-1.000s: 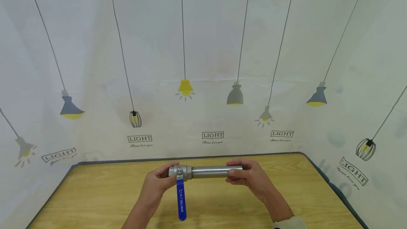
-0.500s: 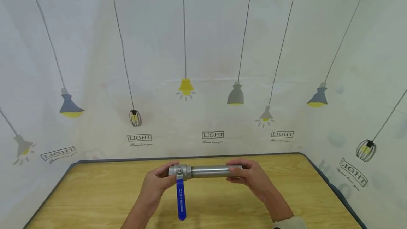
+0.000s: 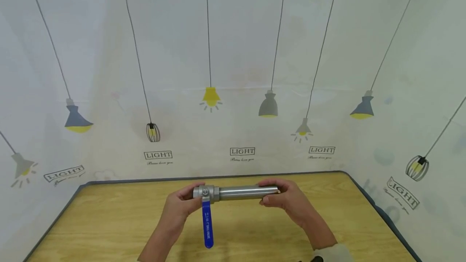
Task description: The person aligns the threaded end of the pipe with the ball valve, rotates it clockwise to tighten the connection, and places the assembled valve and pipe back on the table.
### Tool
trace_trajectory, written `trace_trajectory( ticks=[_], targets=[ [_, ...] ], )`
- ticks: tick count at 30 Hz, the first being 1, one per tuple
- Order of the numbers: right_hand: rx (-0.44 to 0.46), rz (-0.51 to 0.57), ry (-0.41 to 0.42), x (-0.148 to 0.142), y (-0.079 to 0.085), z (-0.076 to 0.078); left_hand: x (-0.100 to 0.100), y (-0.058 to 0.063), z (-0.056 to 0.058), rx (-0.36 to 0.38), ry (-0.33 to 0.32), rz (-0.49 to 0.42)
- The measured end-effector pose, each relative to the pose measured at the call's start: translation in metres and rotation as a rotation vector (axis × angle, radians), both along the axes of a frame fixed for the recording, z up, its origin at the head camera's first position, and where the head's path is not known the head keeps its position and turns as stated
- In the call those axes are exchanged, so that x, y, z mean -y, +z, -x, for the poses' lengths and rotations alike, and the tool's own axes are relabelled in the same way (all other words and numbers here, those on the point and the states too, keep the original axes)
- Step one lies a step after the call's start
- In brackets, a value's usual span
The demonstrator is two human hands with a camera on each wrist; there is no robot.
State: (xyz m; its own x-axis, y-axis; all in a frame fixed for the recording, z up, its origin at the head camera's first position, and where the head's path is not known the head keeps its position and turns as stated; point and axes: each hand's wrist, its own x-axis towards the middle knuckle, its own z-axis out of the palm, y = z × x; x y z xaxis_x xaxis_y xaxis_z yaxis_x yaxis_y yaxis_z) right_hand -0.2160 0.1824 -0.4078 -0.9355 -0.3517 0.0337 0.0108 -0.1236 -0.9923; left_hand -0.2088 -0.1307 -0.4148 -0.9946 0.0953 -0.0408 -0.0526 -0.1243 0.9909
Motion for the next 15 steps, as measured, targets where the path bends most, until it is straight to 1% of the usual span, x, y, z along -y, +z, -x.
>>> trace_trajectory(
  ticks=[6, 15],
  targets=[
    [-0.023, -0.004, 0.039, -0.0030, -0.0008, 0.0013, 0.0012, 0.0000, 0.0010, -0.006, -0.005, -0.021],
    [0.007, 0.037, 0.028, -0.0021, -0.0010, -0.0014, -0.0006, -0.0007, 0.0003, 0.009, -0.001, -0.011]
  ],
)
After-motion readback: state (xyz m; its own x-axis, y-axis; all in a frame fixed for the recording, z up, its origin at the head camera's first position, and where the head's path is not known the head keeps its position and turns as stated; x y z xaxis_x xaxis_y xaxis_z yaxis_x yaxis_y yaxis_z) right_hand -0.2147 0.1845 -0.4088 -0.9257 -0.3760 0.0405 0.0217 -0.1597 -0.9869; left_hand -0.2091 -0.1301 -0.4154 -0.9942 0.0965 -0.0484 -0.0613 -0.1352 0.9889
